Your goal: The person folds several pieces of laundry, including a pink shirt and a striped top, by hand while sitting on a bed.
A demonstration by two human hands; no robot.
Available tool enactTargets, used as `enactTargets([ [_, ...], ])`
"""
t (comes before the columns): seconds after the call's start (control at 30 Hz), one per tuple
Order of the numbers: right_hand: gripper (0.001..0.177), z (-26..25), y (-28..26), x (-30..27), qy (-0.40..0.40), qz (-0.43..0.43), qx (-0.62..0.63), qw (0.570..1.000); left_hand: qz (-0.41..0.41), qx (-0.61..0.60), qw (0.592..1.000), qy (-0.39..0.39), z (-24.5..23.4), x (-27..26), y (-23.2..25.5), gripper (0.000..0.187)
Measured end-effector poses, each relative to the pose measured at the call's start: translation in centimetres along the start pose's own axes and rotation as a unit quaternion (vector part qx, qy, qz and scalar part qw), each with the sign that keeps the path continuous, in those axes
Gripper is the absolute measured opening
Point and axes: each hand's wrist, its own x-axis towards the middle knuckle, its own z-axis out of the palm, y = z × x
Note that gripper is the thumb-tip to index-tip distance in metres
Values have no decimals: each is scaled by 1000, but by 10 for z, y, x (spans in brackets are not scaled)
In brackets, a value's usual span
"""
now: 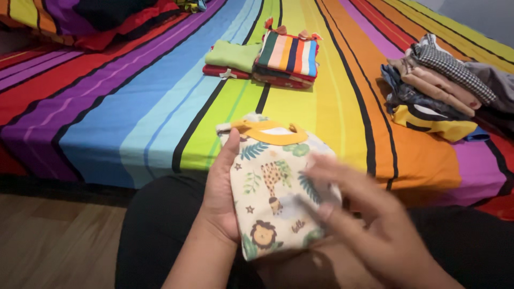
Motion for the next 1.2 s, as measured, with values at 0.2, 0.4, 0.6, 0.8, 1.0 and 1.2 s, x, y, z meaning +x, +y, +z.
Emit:
enactTargets([
  [0.2, 42, -24, 40, 7, 212, 313, 230, 897, -12, -30, 998, -54, 7, 2, -18, 78],
  [0.4, 43, -35, 56, -2, 156, 430, 378, 805, -69, -91, 991, -67, 8, -3, -31, 86],
  [0.6, 65, -15, 30, 15, 259, 386, 97, 880, -25, -28, 997, -66, 13, 4, -34, 103],
  [0.8, 60, 10, -6, 30, 184, 362, 382, 830, 53, 30, 997, -43, 4, 19, -65, 81],
  [1.0, 53, 16, 17, 21, 326, 322, 502, 734, 41, 150, 987, 29, -1, 28, -96, 55],
  [1.2, 53, 6, 91, -6, 280, 295, 662, 630, 97, 46, 994, -10, 9, 25, -77, 59],
])
